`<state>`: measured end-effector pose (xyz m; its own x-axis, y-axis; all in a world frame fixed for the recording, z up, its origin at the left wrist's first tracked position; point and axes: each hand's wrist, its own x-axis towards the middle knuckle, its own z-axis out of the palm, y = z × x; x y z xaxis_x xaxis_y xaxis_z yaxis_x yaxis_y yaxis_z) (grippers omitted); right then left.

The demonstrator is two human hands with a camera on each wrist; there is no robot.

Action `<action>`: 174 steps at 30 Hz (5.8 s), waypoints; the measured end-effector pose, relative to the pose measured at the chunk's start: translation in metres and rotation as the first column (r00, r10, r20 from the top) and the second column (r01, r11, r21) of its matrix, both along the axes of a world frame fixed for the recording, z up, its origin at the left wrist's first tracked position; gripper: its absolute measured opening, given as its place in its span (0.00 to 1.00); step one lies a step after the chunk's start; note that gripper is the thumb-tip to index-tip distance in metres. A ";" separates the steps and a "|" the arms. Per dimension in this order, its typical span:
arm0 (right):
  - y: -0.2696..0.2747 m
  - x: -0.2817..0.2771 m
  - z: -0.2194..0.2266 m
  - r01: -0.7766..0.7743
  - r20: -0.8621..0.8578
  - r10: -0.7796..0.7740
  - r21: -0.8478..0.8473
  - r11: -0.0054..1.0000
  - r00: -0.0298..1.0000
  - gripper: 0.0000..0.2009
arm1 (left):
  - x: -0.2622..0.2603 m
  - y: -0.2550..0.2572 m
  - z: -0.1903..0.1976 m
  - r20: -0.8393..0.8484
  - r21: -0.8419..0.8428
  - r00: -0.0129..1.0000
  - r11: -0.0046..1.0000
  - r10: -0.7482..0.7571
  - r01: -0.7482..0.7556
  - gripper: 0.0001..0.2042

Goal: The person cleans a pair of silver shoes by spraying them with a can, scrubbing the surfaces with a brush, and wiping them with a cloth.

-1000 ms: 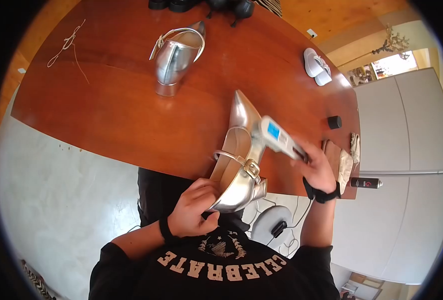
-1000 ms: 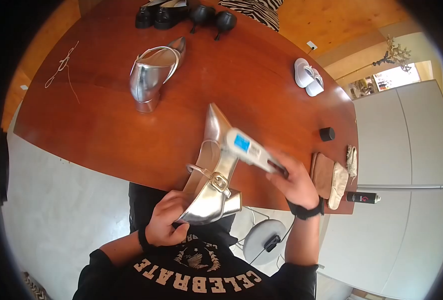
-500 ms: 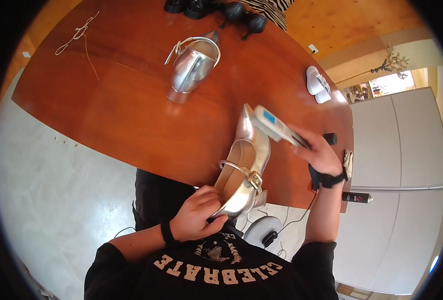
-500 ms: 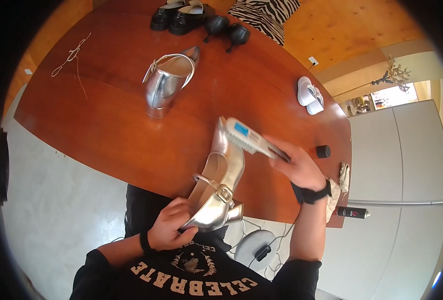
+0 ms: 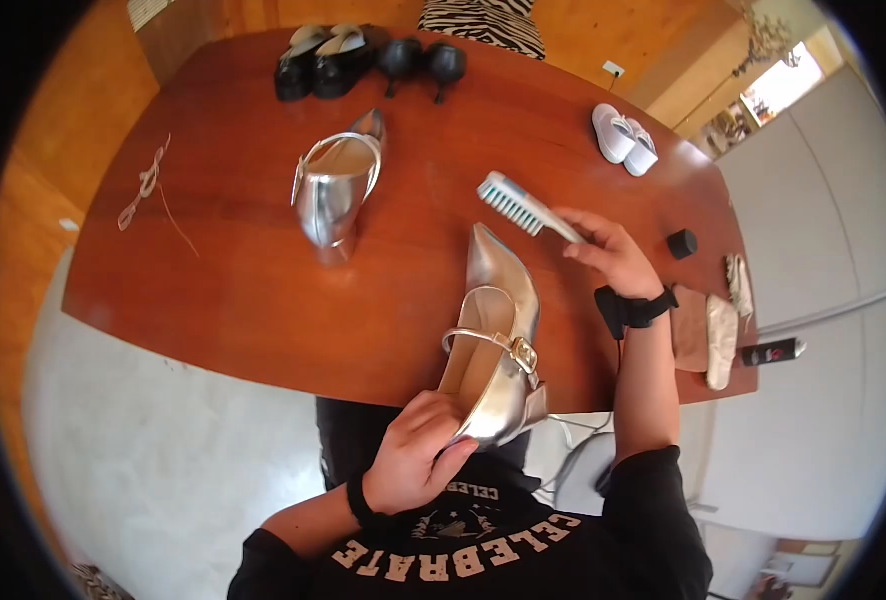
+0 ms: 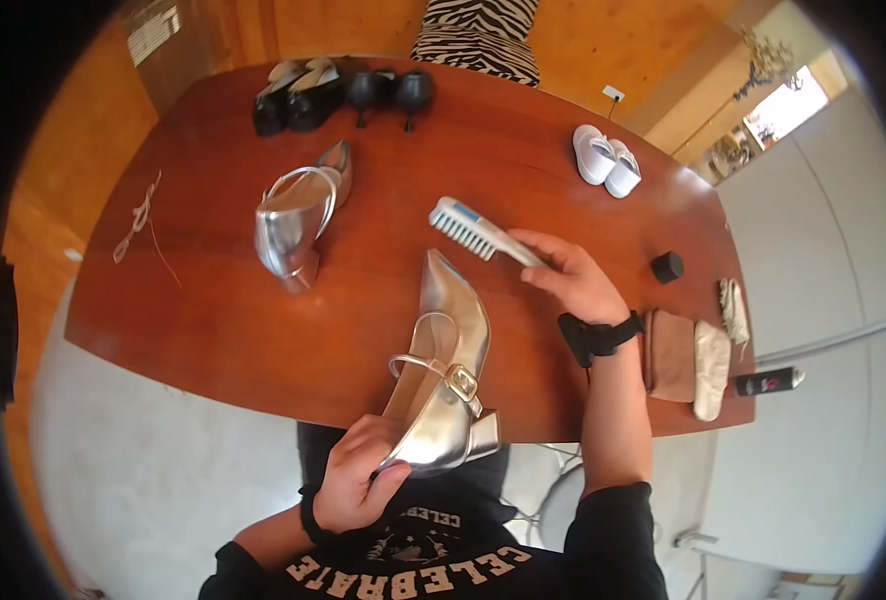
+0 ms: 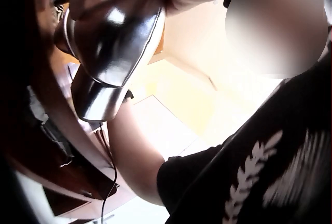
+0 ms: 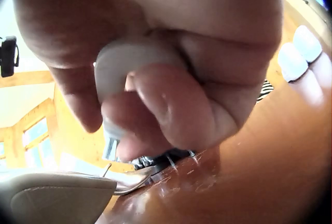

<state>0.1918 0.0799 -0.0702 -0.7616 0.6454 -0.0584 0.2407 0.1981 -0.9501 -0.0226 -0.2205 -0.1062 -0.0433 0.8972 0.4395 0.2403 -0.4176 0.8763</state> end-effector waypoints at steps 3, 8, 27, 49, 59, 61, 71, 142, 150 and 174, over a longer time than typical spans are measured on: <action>0.006 0.020 -0.002 0.215 -0.115 -0.214 -0.004 0.977 0.970 0.24 | -0.009 0.019 0.024 -0.078 -0.008 0.997 1.000 -0.016 0.015 0.08; 0.025 0.046 -0.010 0.548 -0.306 -0.563 -0.141 0.824 0.768 0.22 | -0.017 0.085 0.078 -0.398 0.004 0.917 0.999 -0.038 0.043 0.09; 0.022 0.044 -0.023 0.642 -0.224 -0.612 0.094 0.761 0.758 0.22 | -0.001 0.226 0.090 -0.733 -0.120 0.669 0.991 -0.125 0.054 0.14; 0.016 0.039 -0.018 0.612 -0.119 -0.605 0.039 0.790 0.787 0.22 | -0.013 0.227 0.080 -0.689 -0.098 0.703 0.983 -0.179 0.155 0.19; 0.017 0.039 -0.021 0.608 -0.020 -0.609 0.090 0.789 0.793 0.21 | -0.008 0.227 0.079 -0.713 -0.077 0.678 0.981 -0.178 0.177 0.17; 0.018 0.040 -0.024 0.584 0.039 -0.588 0.078 0.808 0.808 0.21 | -0.009 0.226 0.079 -0.704 -0.079 0.685 0.979 -0.189 0.189 0.16; 0.011 0.038 -0.010 0.596 0.264 -0.575 0.001 0.803 0.775 0.22 | -0.014 0.230 0.083 -0.735 -0.125 0.642 0.975 -0.217 0.185 0.18; -0.050 0.396 -0.076 0.263 0.393 -0.906 0.901 0.345 -0.156 0.22 | -0.007 0.214 0.119 -0.650 0.450 0.759 0.821 0.031 0.352 0.11; -0.040 0.444 -0.105 0.139 0.360 -0.912 0.931 0.338 -0.196 0.23 | 0.059 0.152 0.101 -0.367 0.719 0.915 0.573 -0.167 0.393 0.09; -0.036 0.476 -0.103 0.059 0.495 -0.839 0.867 0.496 -0.224 0.20 | -0.005 0.144 0.140 -0.120 0.678 0.960 0.685 -0.253 0.266 0.05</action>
<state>0.6676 0.0444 -0.1731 0.2658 0.9460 0.1855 0.8821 -0.3163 0.3492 -0.0278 -0.0766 0.0337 0.1578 0.3259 0.9321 0.0419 -0.9453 0.3234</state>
